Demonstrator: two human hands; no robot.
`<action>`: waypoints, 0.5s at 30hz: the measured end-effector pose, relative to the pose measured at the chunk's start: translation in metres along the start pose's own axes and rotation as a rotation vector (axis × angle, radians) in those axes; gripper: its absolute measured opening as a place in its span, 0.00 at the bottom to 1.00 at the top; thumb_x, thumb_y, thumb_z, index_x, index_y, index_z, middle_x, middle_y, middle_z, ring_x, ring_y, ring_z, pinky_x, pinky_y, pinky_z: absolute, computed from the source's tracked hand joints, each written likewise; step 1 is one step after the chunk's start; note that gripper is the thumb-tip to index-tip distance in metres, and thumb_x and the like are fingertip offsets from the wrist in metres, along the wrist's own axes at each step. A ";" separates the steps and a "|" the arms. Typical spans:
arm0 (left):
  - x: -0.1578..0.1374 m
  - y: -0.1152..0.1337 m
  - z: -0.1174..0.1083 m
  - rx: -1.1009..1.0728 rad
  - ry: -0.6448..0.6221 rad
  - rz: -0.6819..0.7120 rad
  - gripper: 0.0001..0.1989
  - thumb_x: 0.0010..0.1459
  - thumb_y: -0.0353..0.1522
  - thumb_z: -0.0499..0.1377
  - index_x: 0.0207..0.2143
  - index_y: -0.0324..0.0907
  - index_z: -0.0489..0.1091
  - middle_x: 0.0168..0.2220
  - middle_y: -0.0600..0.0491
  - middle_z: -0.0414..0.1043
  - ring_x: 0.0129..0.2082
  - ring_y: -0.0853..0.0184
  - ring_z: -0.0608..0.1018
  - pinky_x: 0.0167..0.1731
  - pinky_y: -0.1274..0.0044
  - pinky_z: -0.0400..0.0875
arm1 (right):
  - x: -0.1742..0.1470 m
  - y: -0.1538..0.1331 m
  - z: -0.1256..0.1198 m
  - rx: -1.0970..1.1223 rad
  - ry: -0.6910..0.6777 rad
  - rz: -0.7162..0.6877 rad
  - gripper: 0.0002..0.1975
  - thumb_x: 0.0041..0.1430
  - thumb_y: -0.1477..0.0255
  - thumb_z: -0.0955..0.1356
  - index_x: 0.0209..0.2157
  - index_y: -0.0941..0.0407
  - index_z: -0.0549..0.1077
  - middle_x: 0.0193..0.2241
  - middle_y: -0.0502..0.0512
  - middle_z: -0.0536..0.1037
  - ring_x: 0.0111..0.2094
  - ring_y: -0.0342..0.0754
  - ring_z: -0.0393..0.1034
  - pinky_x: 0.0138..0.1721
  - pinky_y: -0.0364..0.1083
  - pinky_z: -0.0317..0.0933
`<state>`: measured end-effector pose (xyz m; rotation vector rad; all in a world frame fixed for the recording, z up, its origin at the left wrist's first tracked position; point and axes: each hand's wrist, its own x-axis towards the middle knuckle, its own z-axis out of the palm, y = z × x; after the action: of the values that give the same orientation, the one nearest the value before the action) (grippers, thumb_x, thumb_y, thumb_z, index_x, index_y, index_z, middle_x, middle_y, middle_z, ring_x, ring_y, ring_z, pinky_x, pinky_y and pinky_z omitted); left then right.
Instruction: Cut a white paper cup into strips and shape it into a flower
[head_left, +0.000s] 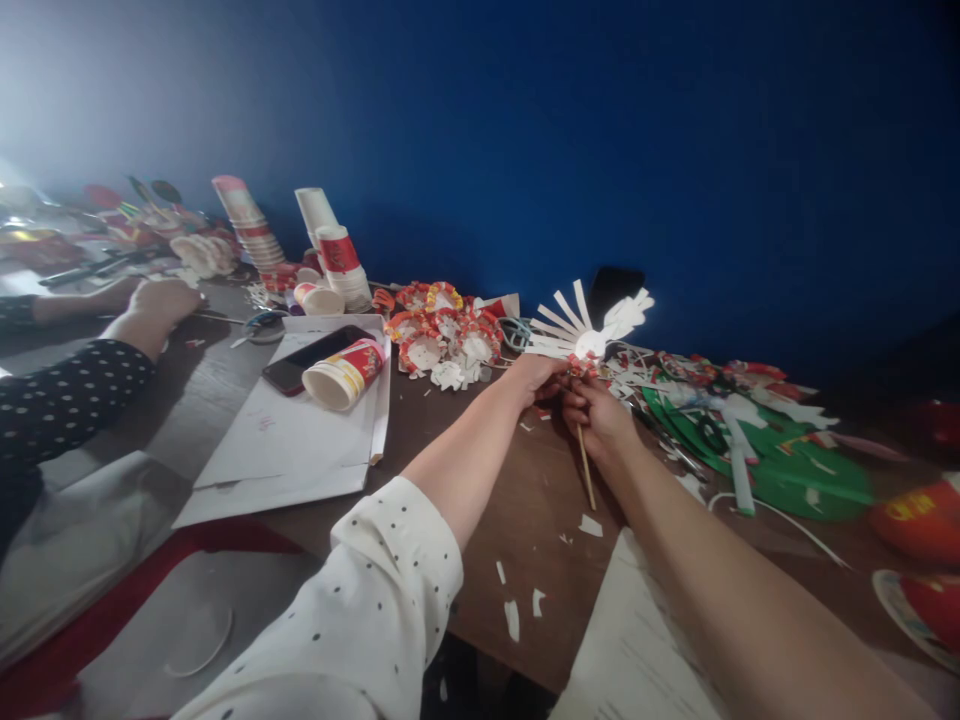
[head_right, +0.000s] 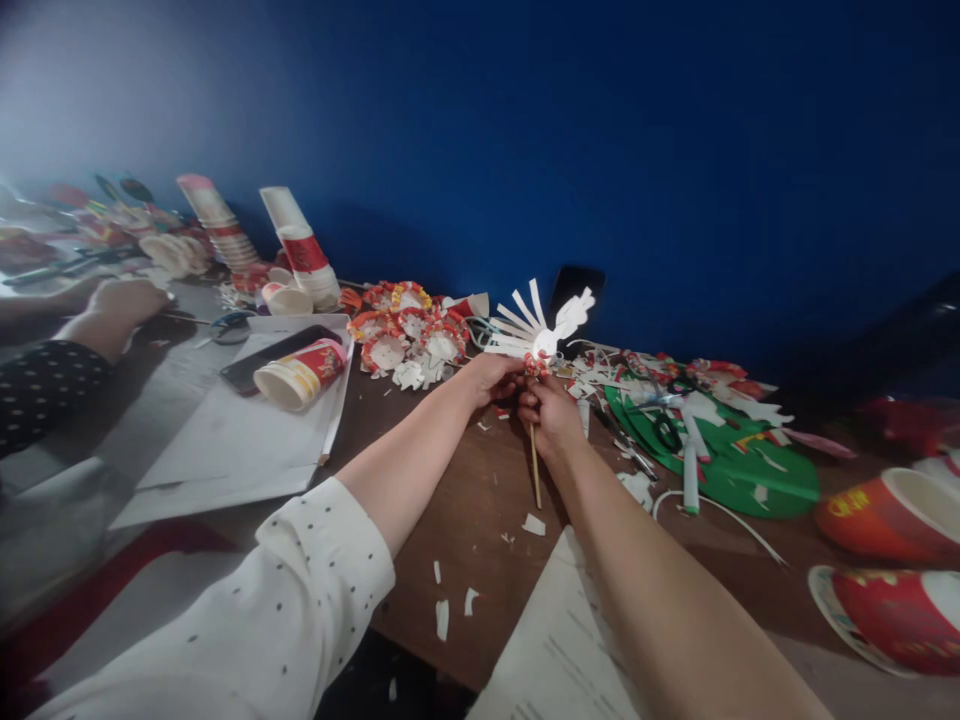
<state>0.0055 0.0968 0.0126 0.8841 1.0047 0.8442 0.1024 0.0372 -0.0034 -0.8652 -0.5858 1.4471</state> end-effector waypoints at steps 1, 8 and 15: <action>-0.001 0.001 0.000 -0.005 -0.007 0.010 0.03 0.51 0.24 0.62 0.26 0.36 0.70 0.19 0.56 0.67 0.18 0.78 0.68 0.19 0.86 0.58 | 0.000 0.000 0.000 -0.013 0.000 -0.011 0.12 0.43 0.81 0.70 0.31 0.56 0.68 0.24 0.45 0.69 0.15 0.31 0.53 0.11 0.30 0.40; -0.008 0.002 0.004 -0.025 0.010 0.079 0.08 0.48 0.21 0.62 0.20 0.36 0.68 0.17 0.56 0.66 0.18 0.77 0.68 0.22 0.84 0.61 | -0.004 0.008 0.005 -0.241 0.092 -0.170 0.12 0.42 0.75 0.71 0.33 0.54 0.71 0.22 0.44 0.69 0.16 0.33 0.56 0.12 0.33 0.43; -0.005 0.001 0.005 -0.135 0.056 0.040 0.07 0.47 0.21 0.63 0.22 0.35 0.69 0.18 0.56 0.67 0.17 0.76 0.68 0.23 0.81 0.65 | -0.005 0.011 0.008 -0.220 0.132 -0.195 0.15 0.42 0.74 0.72 0.33 0.51 0.68 0.20 0.42 0.70 0.16 0.35 0.58 0.11 0.34 0.46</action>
<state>0.0084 0.0921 0.0167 0.7708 0.9690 0.9634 0.0894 0.0328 -0.0070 -1.0376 -0.7177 1.1546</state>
